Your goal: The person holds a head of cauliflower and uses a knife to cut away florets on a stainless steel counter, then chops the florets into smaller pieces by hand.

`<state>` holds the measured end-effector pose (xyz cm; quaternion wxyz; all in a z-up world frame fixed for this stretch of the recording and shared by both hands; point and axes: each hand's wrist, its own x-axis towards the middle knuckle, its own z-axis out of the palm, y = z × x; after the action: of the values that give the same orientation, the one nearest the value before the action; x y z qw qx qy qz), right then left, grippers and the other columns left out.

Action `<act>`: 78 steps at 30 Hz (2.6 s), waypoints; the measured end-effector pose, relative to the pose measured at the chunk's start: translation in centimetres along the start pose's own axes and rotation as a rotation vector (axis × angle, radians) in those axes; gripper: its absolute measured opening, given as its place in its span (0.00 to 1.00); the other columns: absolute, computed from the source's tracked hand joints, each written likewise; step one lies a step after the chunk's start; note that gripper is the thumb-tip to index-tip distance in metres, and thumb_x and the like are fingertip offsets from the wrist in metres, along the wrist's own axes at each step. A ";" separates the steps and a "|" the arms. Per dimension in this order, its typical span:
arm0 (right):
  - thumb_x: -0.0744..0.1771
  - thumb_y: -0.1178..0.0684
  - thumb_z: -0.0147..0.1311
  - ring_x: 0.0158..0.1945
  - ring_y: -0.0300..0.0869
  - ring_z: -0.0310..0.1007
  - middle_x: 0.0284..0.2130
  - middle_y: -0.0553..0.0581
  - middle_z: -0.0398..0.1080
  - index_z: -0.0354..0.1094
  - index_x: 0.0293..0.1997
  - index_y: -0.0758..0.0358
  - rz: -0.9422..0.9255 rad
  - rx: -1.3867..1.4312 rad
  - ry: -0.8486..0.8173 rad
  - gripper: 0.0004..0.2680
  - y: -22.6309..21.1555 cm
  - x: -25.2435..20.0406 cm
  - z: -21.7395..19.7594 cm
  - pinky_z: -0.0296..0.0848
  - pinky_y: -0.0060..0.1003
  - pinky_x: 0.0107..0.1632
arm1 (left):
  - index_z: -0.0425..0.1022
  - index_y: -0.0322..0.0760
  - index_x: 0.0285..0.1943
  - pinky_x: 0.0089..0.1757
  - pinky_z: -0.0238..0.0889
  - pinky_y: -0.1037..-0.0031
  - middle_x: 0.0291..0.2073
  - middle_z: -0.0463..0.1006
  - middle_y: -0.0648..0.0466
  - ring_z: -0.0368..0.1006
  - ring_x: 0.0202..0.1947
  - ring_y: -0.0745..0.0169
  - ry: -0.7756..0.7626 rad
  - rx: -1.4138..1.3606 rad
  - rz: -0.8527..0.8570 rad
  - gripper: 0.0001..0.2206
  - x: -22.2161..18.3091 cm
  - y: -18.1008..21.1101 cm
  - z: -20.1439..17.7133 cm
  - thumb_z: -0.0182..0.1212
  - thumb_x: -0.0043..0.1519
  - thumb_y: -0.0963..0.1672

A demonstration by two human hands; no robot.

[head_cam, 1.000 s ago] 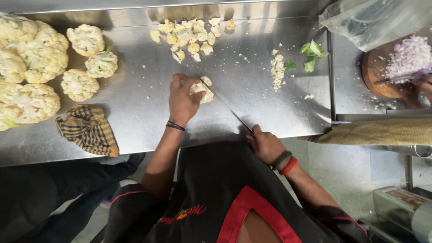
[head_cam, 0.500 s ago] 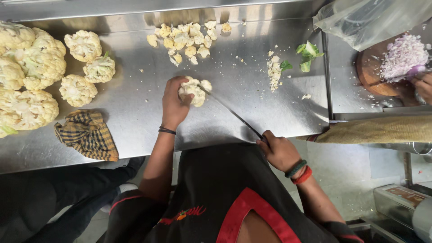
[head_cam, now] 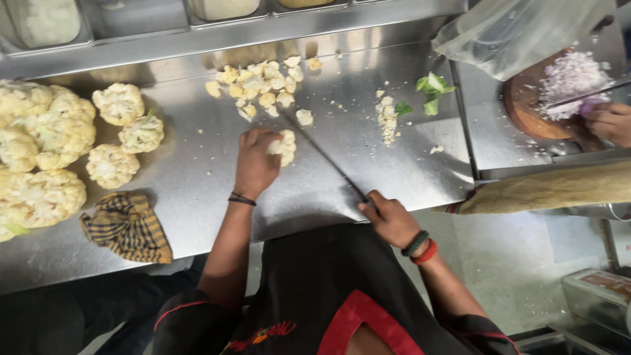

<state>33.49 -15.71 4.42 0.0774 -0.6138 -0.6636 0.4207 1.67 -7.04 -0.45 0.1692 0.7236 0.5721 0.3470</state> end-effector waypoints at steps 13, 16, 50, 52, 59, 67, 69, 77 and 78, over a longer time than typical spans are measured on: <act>0.71 0.45 0.46 0.35 0.65 0.76 0.26 0.70 0.73 0.58 0.52 0.70 -0.138 -0.092 -0.073 0.15 1.8 6.4 8.1 0.72 0.55 0.39 | 0.77 0.41 0.50 0.49 0.67 0.60 0.51 0.76 0.53 0.69 0.52 0.45 -0.023 0.100 -0.061 0.17 -0.1 2.7 -1.3 0.69 0.52 0.37; 0.70 0.45 0.46 0.35 0.63 0.78 0.26 0.69 0.74 0.61 0.52 0.67 -0.217 0.056 -0.079 0.13 3.4 3.5 6.9 0.73 0.53 0.37 | 0.78 0.42 0.49 0.48 0.68 0.61 0.50 0.76 0.53 0.70 0.51 0.45 0.022 0.112 -0.107 0.17 -0.3 3.3 -1.1 0.69 0.51 0.37; 0.66 0.58 0.63 0.31 0.38 0.70 0.31 0.52 0.71 0.68 0.49 0.63 -0.476 0.375 0.446 0.09 -0.6 18.5 3.7 0.71 0.35 0.35 | 0.76 0.39 0.45 0.48 0.61 0.56 0.47 0.75 0.50 0.69 0.50 0.44 0.174 0.299 -0.085 0.15 -0.5 0.6 -2.2 0.58 0.52 0.33; 0.67 0.55 0.63 0.31 0.37 0.72 0.28 0.47 0.71 0.65 0.39 0.62 -0.347 0.295 0.432 0.07 1.7 16.2 2.8 0.70 0.34 0.37 | 0.77 0.39 0.44 0.45 0.60 0.54 0.45 0.74 0.49 0.69 0.47 0.43 0.192 0.304 -0.023 0.14 0.1 1.4 -1.1 0.59 0.50 0.35; 0.66 0.52 0.61 0.16 0.32 0.63 0.19 0.48 0.67 0.67 0.39 0.62 0.024 0.504 0.255 0.07 5.7 6.4 2.3 0.63 0.32 0.20 | 0.76 0.38 0.59 0.51 0.72 0.60 0.51 0.79 0.40 0.77 0.49 0.40 -0.275 -0.182 -0.103 0.17 5.5 0.3 11.6 0.56 0.59 0.40; 0.68 0.49 0.54 0.15 0.36 0.63 0.21 0.52 0.72 0.66 0.36 0.67 0.247 0.539 0.148 0.10 6.3 0.7 2.7 0.62 0.35 0.19 | 0.70 0.41 0.65 0.55 0.69 0.60 0.65 0.68 0.46 0.73 0.57 0.42 -0.034 -0.044 -0.265 0.24 14.0 0.5 9.4 0.59 0.56 0.40; 0.69 0.46 0.52 0.15 0.37 0.67 0.19 0.54 0.72 0.67 0.36 0.66 0.157 0.402 0.114 0.11 6.3 0.7 2.6 0.65 0.35 0.21 | 0.69 0.41 0.65 0.55 0.68 0.58 0.68 0.64 0.48 0.71 0.59 0.44 -0.076 0.018 -0.318 0.23 13.6 2.4 8.2 0.58 0.58 0.40; 0.69 0.42 0.48 0.17 0.45 0.72 0.16 0.59 0.70 0.68 0.39 0.66 0.286 0.266 0.220 0.14 6.4 1.9 1.1 0.71 0.43 0.25 | 0.73 0.44 0.62 0.65 0.46 0.47 0.70 0.65 0.51 0.54 0.74 0.50 -0.220 0.549 0.445 0.22 16.5 -4.4 11.3 0.54 0.56 0.41; 0.69 0.42 0.48 0.17 0.46 0.73 0.16 0.60 0.70 0.68 0.40 0.65 0.305 0.259 0.263 0.14 6.4 1.7 0.9 0.71 0.44 0.26 | 0.73 0.45 0.63 0.65 0.47 0.48 0.71 0.65 0.53 0.55 0.74 0.53 -0.249 0.551 0.419 0.22 16.5 -5.5 10.8 0.54 0.56 0.41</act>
<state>37.34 -15.33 -1.08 0.1770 -0.7413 -0.4878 0.4257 7.01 11.80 -6.52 -0.0383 0.8802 0.4586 0.1162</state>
